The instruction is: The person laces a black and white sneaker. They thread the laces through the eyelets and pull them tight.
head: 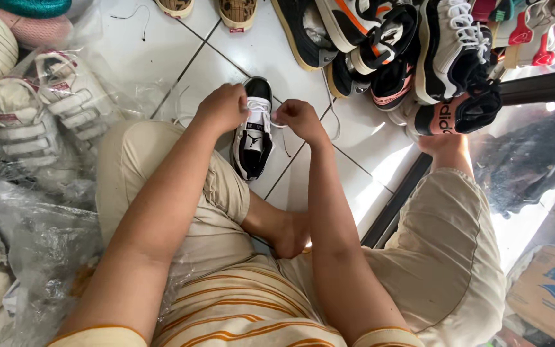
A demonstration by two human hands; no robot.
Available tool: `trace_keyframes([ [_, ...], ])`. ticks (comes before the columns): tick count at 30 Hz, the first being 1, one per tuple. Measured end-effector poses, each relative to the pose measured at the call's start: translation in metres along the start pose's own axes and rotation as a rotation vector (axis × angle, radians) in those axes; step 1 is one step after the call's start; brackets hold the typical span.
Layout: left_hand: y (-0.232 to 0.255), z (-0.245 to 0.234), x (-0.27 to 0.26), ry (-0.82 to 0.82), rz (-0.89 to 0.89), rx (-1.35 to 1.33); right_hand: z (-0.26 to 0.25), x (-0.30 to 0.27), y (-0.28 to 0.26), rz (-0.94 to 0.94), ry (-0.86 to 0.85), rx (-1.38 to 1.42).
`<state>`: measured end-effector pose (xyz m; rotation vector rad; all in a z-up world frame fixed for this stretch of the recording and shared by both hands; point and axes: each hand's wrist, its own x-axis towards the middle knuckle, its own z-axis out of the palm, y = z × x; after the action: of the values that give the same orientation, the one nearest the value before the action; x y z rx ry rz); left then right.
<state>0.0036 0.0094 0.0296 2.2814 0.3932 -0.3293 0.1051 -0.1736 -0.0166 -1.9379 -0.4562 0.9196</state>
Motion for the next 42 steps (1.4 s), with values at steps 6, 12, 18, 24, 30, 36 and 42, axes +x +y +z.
trace_keyframes([
  [6,0.002,0.010,0.008,0.022,0.103,0.045,-0.004,-0.019,-0.034,0.058,-0.214,0.055],
  [12,0.004,0.015,0.013,0.067,0.095,0.062,-0.009,-0.012,-0.022,0.072,-0.149,-0.189],
  [18,0.009,0.028,0.012,0.112,0.157,0.123,-0.011,-0.016,-0.030,0.076,-0.110,-0.266],
  [24,0.000,0.039,0.020,0.160,0.179,0.095,-0.007,-0.013,-0.024,0.140,-0.159,-0.255],
  [30,0.013,-0.001,0.010,0.126,-0.122,-0.169,-0.003,-0.010,-0.025,0.255,-0.148,-0.190],
  [36,-0.001,0.001,0.009,0.054,-0.153,-0.122,-0.006,-0.011,-0.027,0.244,-0.164,-0.199],
  [42,-0.013,0.015,0.011,0.001,-0.116,-0.047,-0.006,-0.008,-0.016,0.141,-0.180,-0.182],
])
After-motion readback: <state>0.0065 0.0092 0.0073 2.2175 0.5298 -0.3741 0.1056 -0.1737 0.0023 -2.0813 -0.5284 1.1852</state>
